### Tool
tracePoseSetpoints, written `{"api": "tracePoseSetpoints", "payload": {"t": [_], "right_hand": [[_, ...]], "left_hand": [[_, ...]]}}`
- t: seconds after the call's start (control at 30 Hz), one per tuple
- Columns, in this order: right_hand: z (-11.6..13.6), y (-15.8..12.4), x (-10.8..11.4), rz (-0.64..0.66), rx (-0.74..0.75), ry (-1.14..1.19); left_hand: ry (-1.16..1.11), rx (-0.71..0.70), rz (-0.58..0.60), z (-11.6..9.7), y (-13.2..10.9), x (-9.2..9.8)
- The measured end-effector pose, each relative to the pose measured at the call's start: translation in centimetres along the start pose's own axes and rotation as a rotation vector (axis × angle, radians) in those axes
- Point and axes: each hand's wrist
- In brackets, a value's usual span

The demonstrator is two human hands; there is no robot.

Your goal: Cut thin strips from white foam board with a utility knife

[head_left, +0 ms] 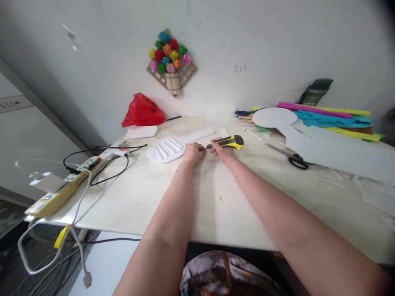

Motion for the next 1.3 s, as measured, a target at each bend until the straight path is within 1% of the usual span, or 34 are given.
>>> {"api": "tracePoseSetpoints", "payload": {"t": [0.43, 0.67, 0.9, 1.17, 1.3], "right_hand": [[-0.6, 0.5, 0.0, 0.043, 0.029, -0.039], [-0.2, 0.2, -0.1, 0.033, -0.002, -0.057], [-0.5, 0.5, -0.2, 0.049, -0.011, -0.053], [0.5, -0.1, -0.1, 0.035, -0.008, -0.073], [0.3, -0.1, 0.0, 0.031, 0.018, -0.059]], "left_hand": [[0.017, 0.045, -0.016, -0.2, 0.0, 0.1], [0.004, 0.063, -0.015, -0.5, -0.3, 0.3], [0.01, 0.058, -0.016, -0.6, -0.4, 0.3], [0.007, 0.102, -0.01, -0.9, -0.4, 0.3], [-0.001, 0.099, -0.023, -0.7, -0.3, 0.2]]}}
Point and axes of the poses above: each hand's wrist, its own y-axis towards the middle knuckle, its own x-axis out of the back of the hand, z = x × y, and after that the axes turned 4 degrees about -z, right-handed
